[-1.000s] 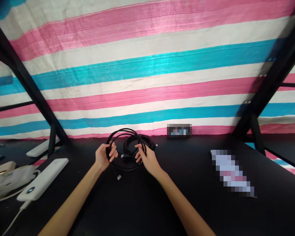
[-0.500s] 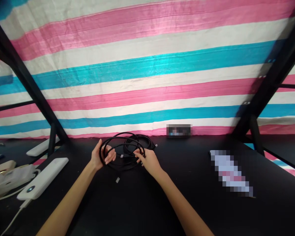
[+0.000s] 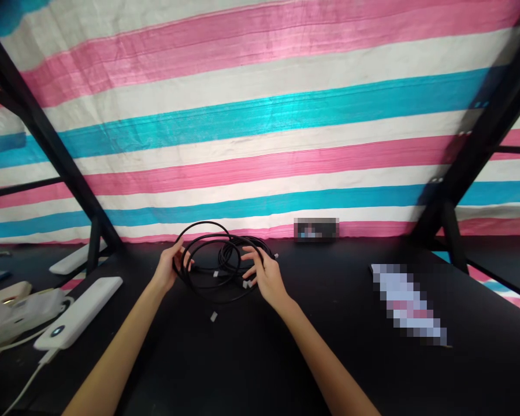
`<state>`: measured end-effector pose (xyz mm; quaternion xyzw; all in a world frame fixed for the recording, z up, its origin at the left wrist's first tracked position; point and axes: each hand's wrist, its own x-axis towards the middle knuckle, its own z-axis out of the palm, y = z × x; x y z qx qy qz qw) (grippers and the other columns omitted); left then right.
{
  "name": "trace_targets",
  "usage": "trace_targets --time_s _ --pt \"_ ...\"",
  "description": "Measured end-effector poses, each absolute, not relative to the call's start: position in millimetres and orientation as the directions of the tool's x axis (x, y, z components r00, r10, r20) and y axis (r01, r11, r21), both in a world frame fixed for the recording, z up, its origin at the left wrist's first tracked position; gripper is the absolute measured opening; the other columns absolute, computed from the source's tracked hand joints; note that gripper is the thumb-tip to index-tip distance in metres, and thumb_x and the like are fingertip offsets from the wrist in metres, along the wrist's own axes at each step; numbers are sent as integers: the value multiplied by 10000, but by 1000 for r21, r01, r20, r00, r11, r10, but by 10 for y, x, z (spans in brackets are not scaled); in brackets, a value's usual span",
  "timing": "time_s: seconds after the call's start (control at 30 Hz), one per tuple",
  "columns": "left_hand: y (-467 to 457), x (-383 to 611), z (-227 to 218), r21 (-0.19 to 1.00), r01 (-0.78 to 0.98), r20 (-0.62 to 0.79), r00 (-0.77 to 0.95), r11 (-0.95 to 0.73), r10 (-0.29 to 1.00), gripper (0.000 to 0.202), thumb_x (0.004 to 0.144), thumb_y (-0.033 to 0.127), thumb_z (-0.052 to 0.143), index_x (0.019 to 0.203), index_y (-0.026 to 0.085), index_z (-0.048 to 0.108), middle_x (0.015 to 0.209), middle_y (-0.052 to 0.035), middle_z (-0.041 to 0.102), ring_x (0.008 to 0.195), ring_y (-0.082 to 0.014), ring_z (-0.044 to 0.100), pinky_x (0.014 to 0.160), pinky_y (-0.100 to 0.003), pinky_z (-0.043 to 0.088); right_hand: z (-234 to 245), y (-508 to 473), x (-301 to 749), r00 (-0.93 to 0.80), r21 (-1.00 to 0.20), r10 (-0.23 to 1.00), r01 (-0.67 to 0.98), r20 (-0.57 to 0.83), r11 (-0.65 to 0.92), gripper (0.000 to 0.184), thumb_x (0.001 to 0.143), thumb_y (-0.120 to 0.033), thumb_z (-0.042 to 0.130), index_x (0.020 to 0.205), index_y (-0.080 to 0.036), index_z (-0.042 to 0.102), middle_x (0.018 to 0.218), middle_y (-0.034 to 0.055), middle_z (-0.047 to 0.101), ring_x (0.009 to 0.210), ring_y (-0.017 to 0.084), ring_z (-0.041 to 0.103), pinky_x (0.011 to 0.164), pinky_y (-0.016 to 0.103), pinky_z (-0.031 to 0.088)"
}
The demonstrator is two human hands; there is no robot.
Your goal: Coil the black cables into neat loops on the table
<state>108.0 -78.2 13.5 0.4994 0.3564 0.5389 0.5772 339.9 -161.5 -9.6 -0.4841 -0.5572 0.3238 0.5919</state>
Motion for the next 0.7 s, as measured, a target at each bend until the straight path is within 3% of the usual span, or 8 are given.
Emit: trace_targets --time_s 0.17,0.33,0.5,0.7 --pt "-719 994 158 927 -321 170 -107 -195 980 381 742 428 587 475 161 539 295 48 393 284 -64 376 450 -203 414 26 -1616 3503 421 -925 849 -55 319 375 478 808 -605 452 958 -162 548 777 49 654 412 110 584 318 204 446" --pt "-673 793 245 845 -435 216 -256 -312 942 345 746 330 579 467 173 450 267 96 258 244 -32 243 413 -172 374 104 -1573 3683 624 -872 753 -229 209 432 519 687 -685 546 794 -178 532 575 -18 582 363 92 525 329 213 440" --pt "-617 606 293 811 -458 166 -419 -365 893 329 705 280 566 452 182 381 253 105 237 237 -30 224 384 -157 338 104 -1533 3802 647 -814 761 -416 49 406 521 647 -690 588 755 -184 525 487 -65 511 366 72 490 344 194 418" --pt "-575 544 271 804 -401 122 -611 -438 782 291 658 253 565 431 179 400 248 101 272 240 -34 239 379 -165 339 110 -1534 3827 588 -758 809 -525 7 388 501 629 -668 632 699 -190 498 463 -93 431 357 46 430 326 163 350"
